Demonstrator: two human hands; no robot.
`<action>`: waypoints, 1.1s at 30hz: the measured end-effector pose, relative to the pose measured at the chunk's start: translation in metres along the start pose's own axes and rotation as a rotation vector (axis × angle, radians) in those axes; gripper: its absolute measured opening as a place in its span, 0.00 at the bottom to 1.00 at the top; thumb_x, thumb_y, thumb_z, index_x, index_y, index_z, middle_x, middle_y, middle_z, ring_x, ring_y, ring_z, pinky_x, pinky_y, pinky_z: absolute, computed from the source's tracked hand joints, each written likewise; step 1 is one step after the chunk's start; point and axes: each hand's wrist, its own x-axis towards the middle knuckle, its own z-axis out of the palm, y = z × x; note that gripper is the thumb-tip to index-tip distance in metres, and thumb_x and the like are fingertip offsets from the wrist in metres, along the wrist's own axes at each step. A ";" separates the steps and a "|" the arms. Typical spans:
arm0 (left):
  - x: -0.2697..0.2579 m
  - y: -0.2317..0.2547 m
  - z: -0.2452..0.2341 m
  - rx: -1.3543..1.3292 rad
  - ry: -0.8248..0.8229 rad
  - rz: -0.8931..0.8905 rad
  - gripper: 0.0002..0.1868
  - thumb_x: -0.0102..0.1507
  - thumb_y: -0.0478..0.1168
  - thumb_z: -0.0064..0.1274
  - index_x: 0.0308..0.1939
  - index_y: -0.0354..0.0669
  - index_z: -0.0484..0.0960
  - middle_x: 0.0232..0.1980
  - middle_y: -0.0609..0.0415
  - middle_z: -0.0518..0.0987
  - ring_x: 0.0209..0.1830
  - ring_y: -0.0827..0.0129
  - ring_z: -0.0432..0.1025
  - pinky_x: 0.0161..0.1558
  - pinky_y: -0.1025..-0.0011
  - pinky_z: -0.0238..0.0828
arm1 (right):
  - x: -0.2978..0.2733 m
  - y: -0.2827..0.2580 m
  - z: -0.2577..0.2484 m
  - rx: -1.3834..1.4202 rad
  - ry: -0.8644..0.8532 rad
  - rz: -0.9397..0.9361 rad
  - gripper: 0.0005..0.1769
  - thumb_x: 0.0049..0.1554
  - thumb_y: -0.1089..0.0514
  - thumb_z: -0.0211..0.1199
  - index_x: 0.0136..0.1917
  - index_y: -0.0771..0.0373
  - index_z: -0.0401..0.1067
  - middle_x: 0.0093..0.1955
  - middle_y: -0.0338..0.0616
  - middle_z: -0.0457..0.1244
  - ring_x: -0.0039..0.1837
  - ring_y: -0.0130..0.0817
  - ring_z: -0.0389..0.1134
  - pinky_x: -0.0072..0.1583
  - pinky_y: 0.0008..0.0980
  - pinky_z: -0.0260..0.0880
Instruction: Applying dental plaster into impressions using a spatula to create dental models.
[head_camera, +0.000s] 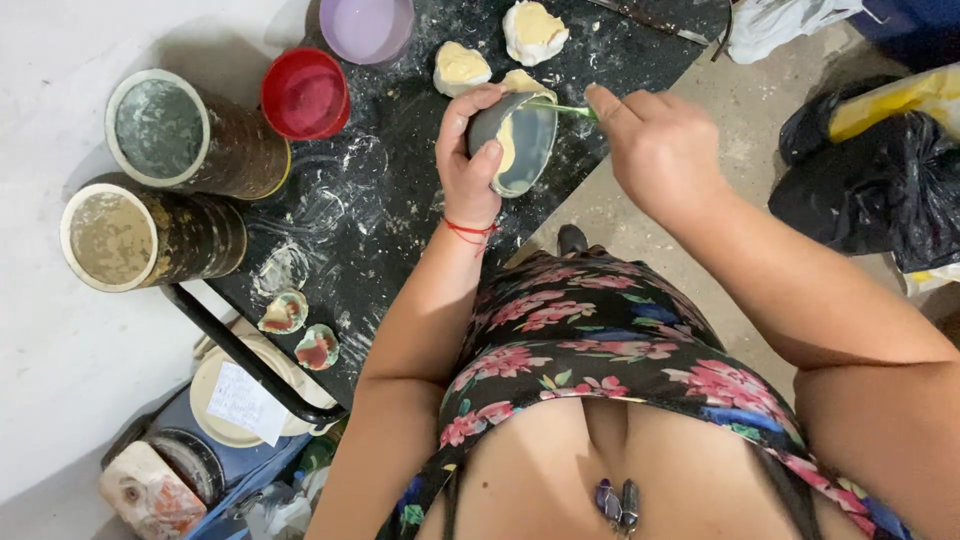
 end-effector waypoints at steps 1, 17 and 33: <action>0.001 0.002 0.003 0.000 -0.001 0.005 0.25 0.65 0.58 0.62 0.57 0.47 0.80 0.58 0.52 0.78 0.60 0.65 0.73 0.63 0.62 0.75 | 0.010 -0.016 -0.012 -0.002 0.004 -0.002 0.18 0.62 0.56 0.76 0.65 0.51 0.82 0.38 0.32 0.65 0.36 0.30 0.63 0.32 0.29 0.60; -0.004 -0.007 -0.022 0.009 0.264 -0.043 0.23 0.67 0.51 0.58 0.58 0.40 0.77 0.56 0.50 0.80 0.56 0.57 0.76 0.59 0.58 0.77 | -0.013 -0.059 -0.024 1.902 -0.791 0.816 0.16 0.68 0.51 0.53 0.63 0.59 0.74 0.26 0.31 0.55 0.25 0.23 0.50 0.27 0.22 0.51; -0.093 -0.005 -0.070 -0.264 0.392 -0.336 0.30 0.64 0.58 0.61 0.60 0.42 0.73 0.59 0.45 0.78 0.58 0.55 0.75 0.55 0.53 0.77 | -0.028 -0.019 0.105 0.214 -0.146 0.146 0.23 0.64 0.65 0.62 0.73 0.62 0.72 0.43 0.45 0.69 0.33 0.39 0.66 0.27 0.37 0.64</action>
